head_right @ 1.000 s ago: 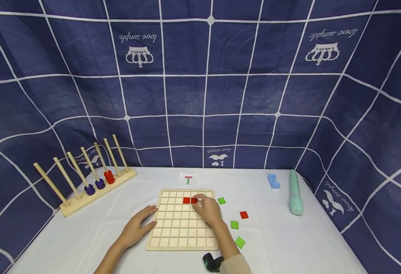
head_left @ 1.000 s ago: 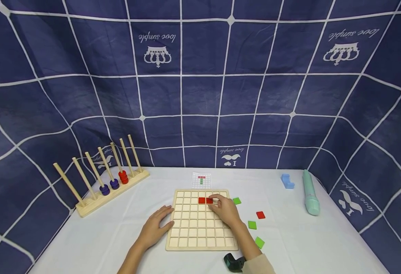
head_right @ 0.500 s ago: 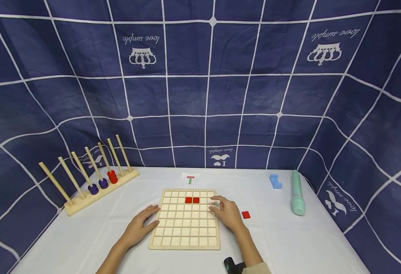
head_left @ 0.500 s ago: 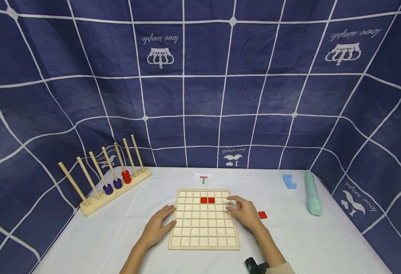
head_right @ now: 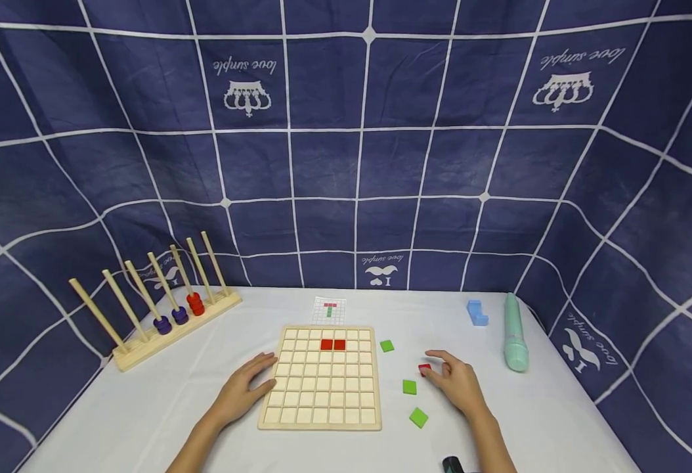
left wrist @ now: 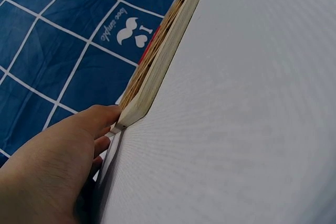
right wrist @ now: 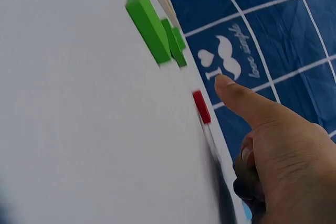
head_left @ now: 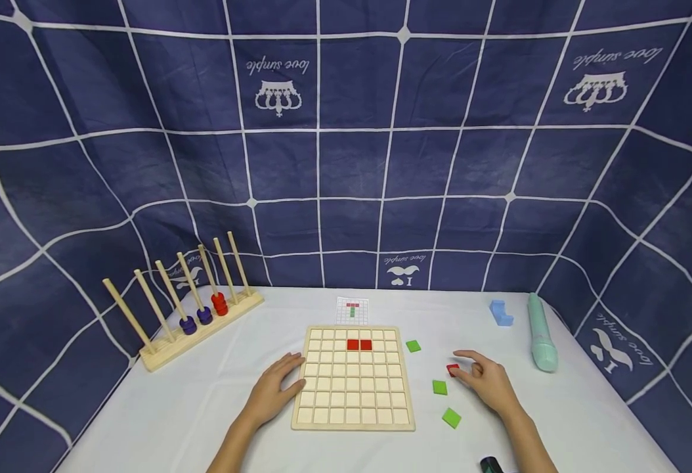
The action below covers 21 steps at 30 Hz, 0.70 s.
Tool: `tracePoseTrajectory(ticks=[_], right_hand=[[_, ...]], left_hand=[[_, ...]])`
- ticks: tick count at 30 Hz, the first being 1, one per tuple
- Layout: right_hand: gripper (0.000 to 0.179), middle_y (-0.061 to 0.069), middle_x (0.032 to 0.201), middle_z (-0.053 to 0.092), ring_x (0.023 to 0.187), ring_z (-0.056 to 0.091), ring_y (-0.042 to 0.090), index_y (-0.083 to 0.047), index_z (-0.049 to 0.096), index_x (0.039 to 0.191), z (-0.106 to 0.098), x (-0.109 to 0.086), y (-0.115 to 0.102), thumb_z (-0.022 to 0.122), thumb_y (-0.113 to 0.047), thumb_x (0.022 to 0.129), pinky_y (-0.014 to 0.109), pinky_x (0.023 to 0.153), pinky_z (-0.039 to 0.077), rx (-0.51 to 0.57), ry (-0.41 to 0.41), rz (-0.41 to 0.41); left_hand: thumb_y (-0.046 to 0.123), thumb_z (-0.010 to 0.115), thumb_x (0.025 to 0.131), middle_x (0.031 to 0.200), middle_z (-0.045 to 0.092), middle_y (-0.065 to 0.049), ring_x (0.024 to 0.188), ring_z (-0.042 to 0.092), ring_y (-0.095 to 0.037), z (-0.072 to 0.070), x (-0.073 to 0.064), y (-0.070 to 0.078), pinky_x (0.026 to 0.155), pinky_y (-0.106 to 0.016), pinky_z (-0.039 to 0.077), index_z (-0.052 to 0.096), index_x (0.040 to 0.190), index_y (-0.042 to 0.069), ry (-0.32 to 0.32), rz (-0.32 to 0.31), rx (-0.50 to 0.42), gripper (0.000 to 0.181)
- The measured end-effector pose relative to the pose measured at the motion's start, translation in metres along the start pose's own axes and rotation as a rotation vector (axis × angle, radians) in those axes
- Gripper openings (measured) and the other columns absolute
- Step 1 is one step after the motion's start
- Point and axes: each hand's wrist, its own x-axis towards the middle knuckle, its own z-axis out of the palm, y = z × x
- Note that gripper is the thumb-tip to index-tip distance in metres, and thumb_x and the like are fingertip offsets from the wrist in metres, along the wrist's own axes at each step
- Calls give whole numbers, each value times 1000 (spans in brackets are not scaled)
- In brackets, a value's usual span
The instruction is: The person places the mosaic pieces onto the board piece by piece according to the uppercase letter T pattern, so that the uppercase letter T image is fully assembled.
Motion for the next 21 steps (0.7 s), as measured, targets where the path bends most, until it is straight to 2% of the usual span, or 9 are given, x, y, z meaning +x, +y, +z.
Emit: tracePoseTrajectory(ticks=[5, 11, 18, 21], right_hand=[[34, -10, 49, 32, 43, 24, 1, -17, 69, 102, -8, -4, 7, 79, -30, 72, 21, 38, 26, -10, -10, 22], [36, -10, 49, 32, 43, 24, 1, -16, 69, 102, -8, -5, 8, 79, -32, 72, 22, 38, 27, 0, -35, 31], [44, -8, 50, 34, 45, 26, 4, -15, 68, 105, -8, -5, 6, 76, -42, 71, 23, 42, 27, -47, -122, 116], [46, -8, 50, 34, 45, 27, 5, -15, 68, 106, -8, -5, 7, 76, -44, 72, 23, 42, 26, -74, -139, 129]], left_hand=[[33, 66, 85, 136, 48, -4, 131, 34, -28, -1, 0, 2, 105, -54, 25, 55, 128, 15, 17, -3, -6, 48], [33, 66, 85, 137, 47, -3, 132, 34, -27, -1, 0, 2, 105, -54, 25, 55, 129, 15, 4, -9, -7, 48], [33, 66, 85, 137, 47, -3, 132, 34, -27, 0, 0, 2, 105, -54, 25, 55, 129, 15, 5, -7, -3, 49], [33, 66, 85, 137, 47, -3, 132, 34, -27, 0, 1, 2, 105, -54, 25, 55, 129, 15, 5, -10, -1, 48]])
